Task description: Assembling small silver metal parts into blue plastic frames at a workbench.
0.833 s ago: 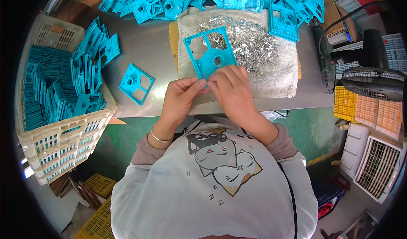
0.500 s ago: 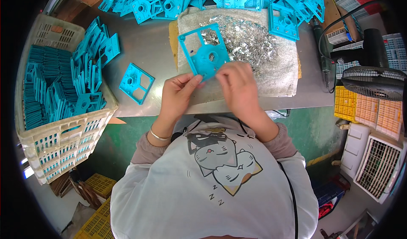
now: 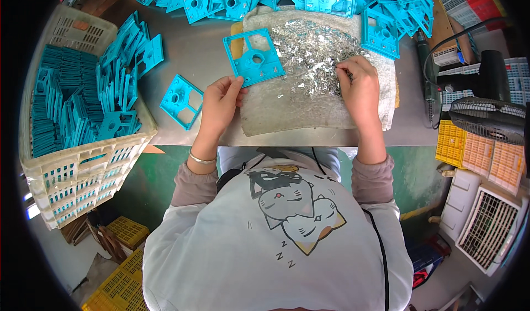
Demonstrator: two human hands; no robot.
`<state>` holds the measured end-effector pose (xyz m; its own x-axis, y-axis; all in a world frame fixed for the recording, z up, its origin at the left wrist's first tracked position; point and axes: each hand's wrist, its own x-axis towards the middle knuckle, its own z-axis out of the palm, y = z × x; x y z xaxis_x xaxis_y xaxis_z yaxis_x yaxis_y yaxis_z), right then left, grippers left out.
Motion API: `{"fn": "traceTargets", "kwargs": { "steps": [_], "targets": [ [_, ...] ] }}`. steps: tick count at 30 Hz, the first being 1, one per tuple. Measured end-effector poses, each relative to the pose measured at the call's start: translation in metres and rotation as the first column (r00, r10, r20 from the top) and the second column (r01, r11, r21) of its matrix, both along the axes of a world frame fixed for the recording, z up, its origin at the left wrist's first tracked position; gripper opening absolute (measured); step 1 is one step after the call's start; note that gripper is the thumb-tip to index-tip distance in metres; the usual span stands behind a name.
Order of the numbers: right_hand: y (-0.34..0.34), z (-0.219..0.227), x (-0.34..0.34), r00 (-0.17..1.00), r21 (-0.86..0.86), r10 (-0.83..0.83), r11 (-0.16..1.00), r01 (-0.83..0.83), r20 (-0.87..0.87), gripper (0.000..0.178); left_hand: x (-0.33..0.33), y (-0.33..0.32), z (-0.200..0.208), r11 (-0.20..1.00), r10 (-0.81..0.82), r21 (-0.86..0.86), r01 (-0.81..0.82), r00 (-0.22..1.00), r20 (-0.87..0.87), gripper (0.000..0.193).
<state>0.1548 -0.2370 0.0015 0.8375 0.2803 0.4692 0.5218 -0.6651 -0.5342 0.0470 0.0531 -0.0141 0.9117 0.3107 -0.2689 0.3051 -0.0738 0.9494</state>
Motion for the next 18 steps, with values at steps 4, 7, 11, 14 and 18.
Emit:
{"fn": "traceTargets", "kwargs": {
  "steps": [4, 7, 11, 14, 18],
  "targets": [
    [0.010, -0.006, 0.007, 0.998, -0.090, 0.037, 0.995, -0.031, 0.058, 0.007, -0.004, -0.003, 0.006, 0.854, -0.031, 0.520, 0.001, 0.998, 0.049, 0.027],
    [0.014, -0.009, 0.009, 0.997, -0.170, 0.021, 0.985, -0.008, 0.077, 0.009, -0.008, -0.005, 0.007, 0.728, -0.032, 0.680, -0.092, 0.985, 0.168, 0.026],
    [0.014, -0.012, 0.010, 0.996, -0.129, 0.013, 0.992, -0.001, 0.088, 0.008, -0.008, -0.010, 0.017, 0.626, -0.029, 0.763, -0.163, 0.973, 0.231, 0.024],
    [0.012, -0.002, 0.002, 0.982, 0.326, 0.027, 0.945, 0.036, -0.187, 0.007, -0.008, -0.015, 0.021, 0.591, -0.077, 0.774, -0.227, 0.939, 0.334, 0.026],
    [0.004, -0.004, 0.000, 0.838, 0.789, 0.297, 0.571, 0.228, -0.458, 0.009, -0.006, -0.026, 0.031, 0.598, -0.142, 0.766, -0.237, 0.909, 0.392, 0.029]
  ]
}}
